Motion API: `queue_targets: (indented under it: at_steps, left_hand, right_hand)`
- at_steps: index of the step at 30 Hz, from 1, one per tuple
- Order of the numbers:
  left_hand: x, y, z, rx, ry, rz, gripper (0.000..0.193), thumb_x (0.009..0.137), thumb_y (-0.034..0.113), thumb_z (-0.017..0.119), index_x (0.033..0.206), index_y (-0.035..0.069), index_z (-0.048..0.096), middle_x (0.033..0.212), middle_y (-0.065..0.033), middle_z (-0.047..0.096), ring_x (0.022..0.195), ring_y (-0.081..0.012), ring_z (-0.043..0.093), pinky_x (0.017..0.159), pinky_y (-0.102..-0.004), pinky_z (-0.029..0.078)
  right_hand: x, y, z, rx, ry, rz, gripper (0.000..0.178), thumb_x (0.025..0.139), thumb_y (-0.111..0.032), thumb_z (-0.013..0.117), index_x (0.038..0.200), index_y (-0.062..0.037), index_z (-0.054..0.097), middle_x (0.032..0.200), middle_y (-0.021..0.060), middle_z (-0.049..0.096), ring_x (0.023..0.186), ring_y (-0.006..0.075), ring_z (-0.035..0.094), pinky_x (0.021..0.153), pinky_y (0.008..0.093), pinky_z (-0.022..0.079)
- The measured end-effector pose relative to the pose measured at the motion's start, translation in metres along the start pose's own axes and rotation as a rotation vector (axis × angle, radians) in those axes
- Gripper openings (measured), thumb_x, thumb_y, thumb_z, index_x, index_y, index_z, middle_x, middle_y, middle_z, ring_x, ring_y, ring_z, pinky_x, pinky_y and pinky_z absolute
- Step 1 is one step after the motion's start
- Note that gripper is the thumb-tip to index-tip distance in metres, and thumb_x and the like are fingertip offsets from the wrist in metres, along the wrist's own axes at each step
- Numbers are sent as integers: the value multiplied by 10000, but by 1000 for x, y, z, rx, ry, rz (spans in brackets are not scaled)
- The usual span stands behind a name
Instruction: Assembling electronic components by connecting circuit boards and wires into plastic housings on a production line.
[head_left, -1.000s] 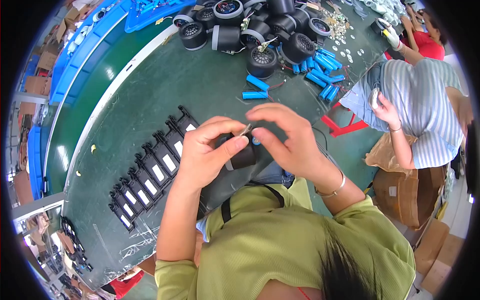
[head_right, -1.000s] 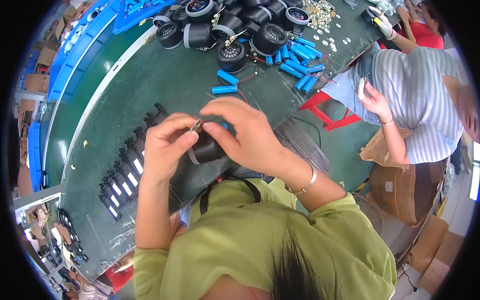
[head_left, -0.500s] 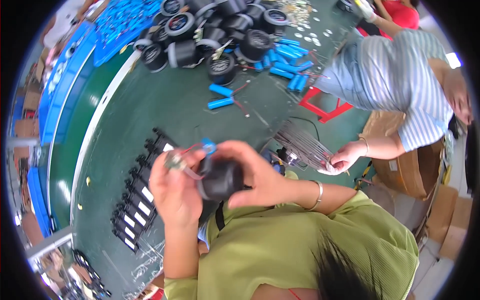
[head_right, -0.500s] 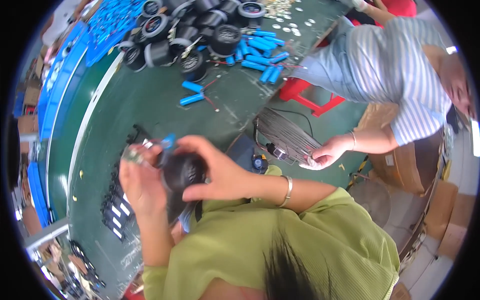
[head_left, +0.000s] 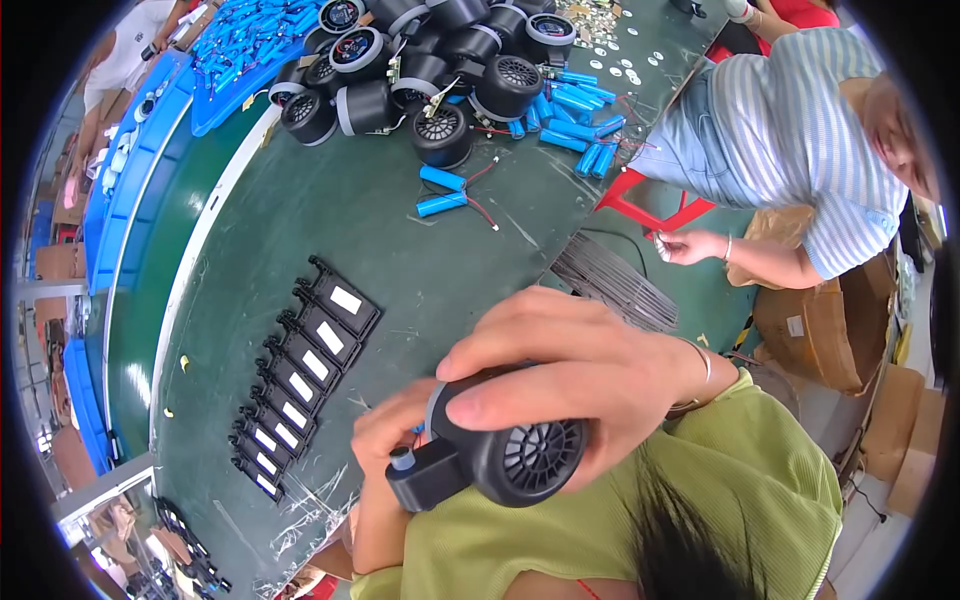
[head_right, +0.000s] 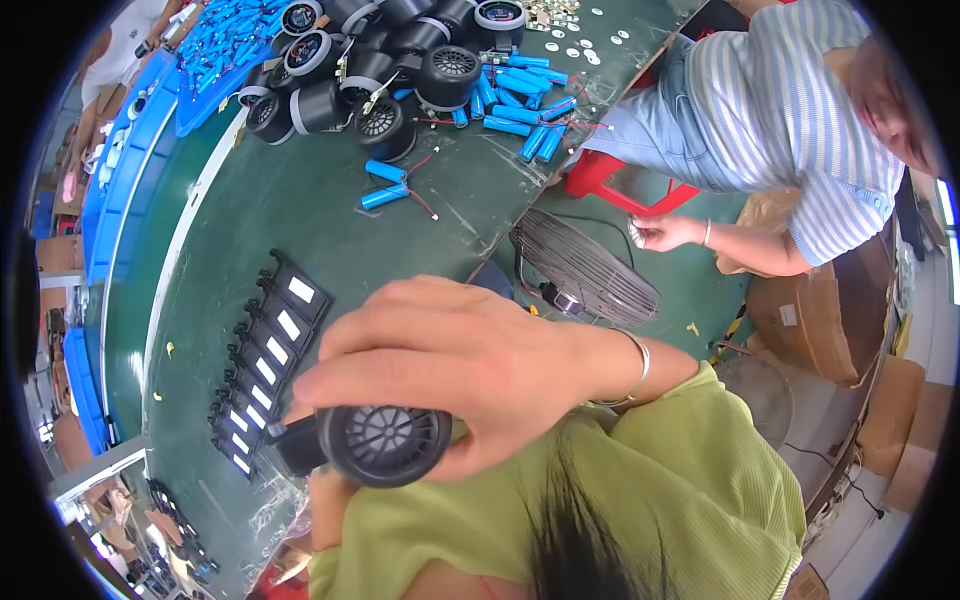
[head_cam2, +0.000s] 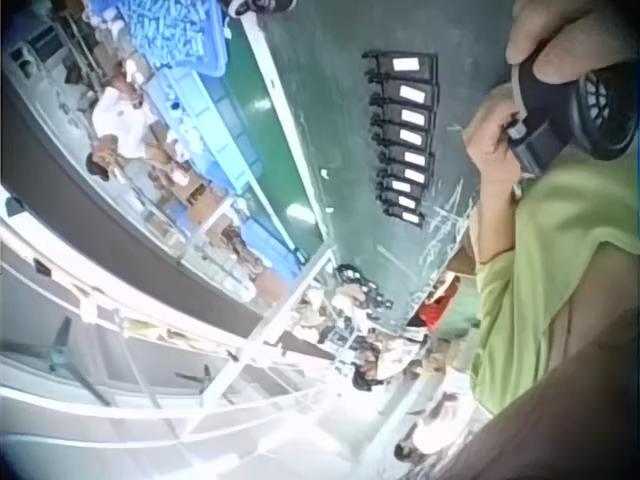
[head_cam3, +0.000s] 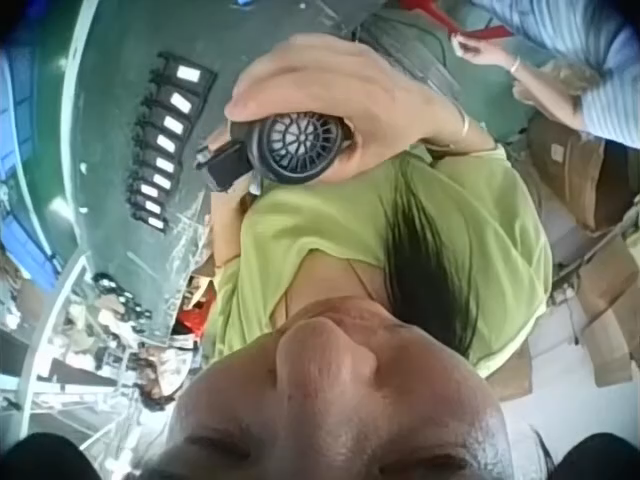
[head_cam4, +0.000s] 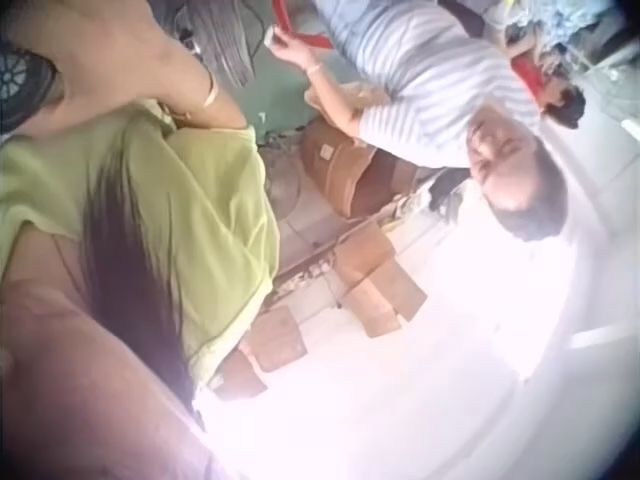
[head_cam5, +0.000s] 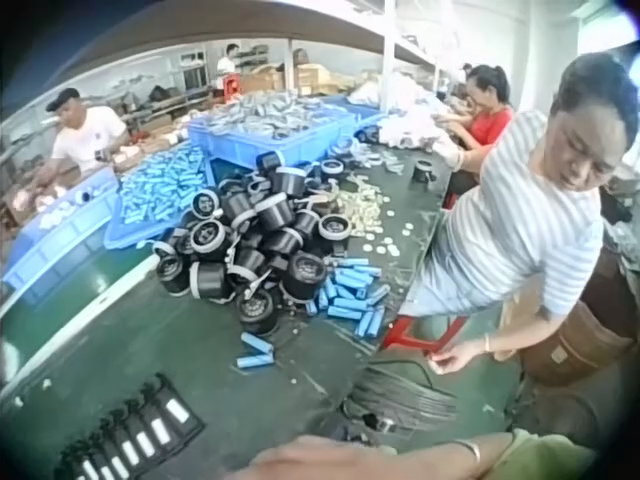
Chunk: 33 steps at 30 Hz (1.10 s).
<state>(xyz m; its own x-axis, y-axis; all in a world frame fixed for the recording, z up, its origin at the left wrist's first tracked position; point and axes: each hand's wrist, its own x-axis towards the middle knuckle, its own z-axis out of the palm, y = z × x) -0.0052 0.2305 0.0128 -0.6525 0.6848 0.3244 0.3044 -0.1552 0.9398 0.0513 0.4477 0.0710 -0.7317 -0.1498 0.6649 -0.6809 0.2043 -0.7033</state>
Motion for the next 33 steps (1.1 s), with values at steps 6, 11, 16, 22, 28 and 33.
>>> queue_targets:
  at_steps: [6, 11, 16, 22, 28, 33]
  left_hand:
    - [-42, 20, -10, -258, 204, -379, 299, 683, 56, 697, 938, -43, 575, 901, -130, 610, 784, -173, 591, 697, -268, 462]
    - [-42, 14, -15, -252, 232, -493, 252, 789, 27, 595, 1021, -55, 539, 882, -126, 581, 746, -157, 558, 671, -251, 456]
    - [-36, 7, -14, -297, 252, -474, 320, 821, 44, 587, 1111, -45, 482, 869, -119, 588, 748, -144, 557, 681, -259, 460]
    - [-34, 9, -23, -310, 303, -456, 245, 837, 53, 564, 1059, -38, 515, 828, -124, 606, 700, -143, 569, 647, -250, 457]
    - [-14, 12, -38, -247, 344, -398, 213, 834, 17, 533, 1041, -34, 535, 801, -127, 614, 645, -145, 573, 592, -246, 475]
    - [2, 17, -55, -143, 338, -518, 193, 833, 16, 544, 1022, -19, 554, 753, -88, 602, 594, -101, 541, 551, -214, 449]
  right_hand:
    - [-6, 6, -14, -12, 28, 86, 622, 602, -219, 777, 1122, -15, 503, 1095, 189, 531, 943, 317, 550, 762, 385, 452]
    - [-4, 18, -18, -76, -5, 165, 644, 598, -120, 736, 1162, 9, 455, 1111, 142, 505, 1000, 297, 517, 835, 370, 429]
    - [-6, 26, -15, -45, -1, 201, 701, 591, -134, 757, 1187, 9, 418, 1073, 130, 507, 984, 277, 520, 835, 347, 421]
    - [-10, 42, -13, 135, 30, 389, 731, 565, -183, 814, 1168, -6, 439, 1088, 94, 499, 994, 180, 518, 889, 283, 397]
    - [-35, 68, 16, 1214, 206, 1213, 535, 869, -479, 473, 1102, 2, 491, 934, 105, 607, 796, 194, 620, 673, 323, 532]
    - [-28, 90, -5, 989, 74, 1404, 616, 864, -556, 406, 1080, 15, 489, 836, 147, 612, 606, 209, 626, 532, 277, 520]
